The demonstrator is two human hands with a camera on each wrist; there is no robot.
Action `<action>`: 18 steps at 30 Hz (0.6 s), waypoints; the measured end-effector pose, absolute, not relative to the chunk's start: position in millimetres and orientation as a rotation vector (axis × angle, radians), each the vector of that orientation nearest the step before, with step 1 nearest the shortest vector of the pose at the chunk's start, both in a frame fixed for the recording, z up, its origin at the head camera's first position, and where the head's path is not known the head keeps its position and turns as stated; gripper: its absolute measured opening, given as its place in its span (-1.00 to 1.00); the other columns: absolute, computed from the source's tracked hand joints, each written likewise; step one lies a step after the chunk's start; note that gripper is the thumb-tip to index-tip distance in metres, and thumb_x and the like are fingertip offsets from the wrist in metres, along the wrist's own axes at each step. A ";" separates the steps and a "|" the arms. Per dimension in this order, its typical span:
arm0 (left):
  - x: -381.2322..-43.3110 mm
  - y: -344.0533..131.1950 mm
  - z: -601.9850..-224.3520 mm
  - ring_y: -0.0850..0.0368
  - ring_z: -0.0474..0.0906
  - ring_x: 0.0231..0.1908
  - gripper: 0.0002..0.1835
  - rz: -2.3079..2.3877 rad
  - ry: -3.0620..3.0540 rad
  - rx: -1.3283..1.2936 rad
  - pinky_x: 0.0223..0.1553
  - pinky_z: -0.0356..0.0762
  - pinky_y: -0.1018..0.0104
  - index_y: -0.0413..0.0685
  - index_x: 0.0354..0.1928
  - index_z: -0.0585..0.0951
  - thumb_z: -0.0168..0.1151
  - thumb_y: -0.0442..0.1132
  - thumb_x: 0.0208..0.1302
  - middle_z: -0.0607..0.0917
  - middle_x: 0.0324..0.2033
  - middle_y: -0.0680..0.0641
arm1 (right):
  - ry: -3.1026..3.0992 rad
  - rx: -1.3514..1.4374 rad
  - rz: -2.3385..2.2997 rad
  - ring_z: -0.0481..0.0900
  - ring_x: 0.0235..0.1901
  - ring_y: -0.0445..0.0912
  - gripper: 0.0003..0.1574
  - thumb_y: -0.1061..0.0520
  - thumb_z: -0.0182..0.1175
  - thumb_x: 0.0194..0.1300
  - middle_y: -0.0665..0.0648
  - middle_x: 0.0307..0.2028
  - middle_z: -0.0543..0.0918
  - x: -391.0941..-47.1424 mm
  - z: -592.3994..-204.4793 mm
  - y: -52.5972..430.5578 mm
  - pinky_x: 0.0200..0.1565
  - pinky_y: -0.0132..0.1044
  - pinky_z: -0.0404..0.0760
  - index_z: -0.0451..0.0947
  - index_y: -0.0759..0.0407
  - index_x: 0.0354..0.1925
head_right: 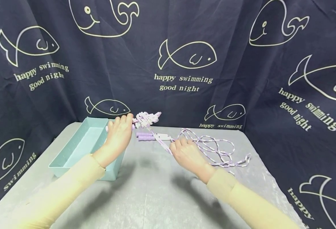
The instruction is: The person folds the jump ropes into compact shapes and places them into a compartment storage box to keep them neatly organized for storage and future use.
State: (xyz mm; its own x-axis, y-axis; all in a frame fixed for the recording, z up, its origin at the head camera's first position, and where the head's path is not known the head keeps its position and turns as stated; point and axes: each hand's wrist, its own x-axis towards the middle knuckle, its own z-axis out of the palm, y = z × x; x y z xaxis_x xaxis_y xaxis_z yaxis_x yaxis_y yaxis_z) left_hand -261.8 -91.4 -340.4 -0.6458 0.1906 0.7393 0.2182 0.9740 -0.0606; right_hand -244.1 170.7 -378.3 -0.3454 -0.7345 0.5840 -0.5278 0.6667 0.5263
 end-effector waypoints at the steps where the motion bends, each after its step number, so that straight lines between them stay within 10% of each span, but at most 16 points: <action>1: -263.1 -91.8 -341.8 -0.14 0.44 -0.46 -0.76 -0.032 -2.302 -0.274 -0.52 0.24 0.09 -0.18 -0.17 0.41 0.12 -0.47 0.09 0.52 -0.49 -0.17 | -2.022 0.975 -0.301 0.38 -0.57 0.06 -0.71 0.24 -0.29 0.28 0.14 -0.59 0.37 -242.1 -375.9 169.0 -0.62 -0.21 0.27 0.29 0.18 -0.51; 18: -264.6 -81.7 -358.2 -0.12 0.49 -0.49 -0.82 0.082 -2.378 -0.282 -0.54 0.28 0.09 -0.14 -0.25 0.38 0.11 -0.42 0.10 0.55 -0.53 -0.18 | -1.711 1.003 -0.249 0.27 -0.65 0.02 -0.68 0.23 -0.14 0.31 0.12 -0.64 0.30 -229.3 -318.1 150.1 -0.59 -0.23 0.18 0.26 0.18 -0.60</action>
State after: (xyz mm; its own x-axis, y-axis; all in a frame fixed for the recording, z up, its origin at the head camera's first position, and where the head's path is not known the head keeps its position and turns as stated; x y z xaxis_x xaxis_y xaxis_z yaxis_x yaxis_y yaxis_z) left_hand -264.6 -81.7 -358.2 -0.7108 0.2261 0.6660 0.1795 0.9739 -0.1391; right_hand -229.3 150.1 -318.1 -0.0590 -0.7213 0.6901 -0.4946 0.6216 0.6074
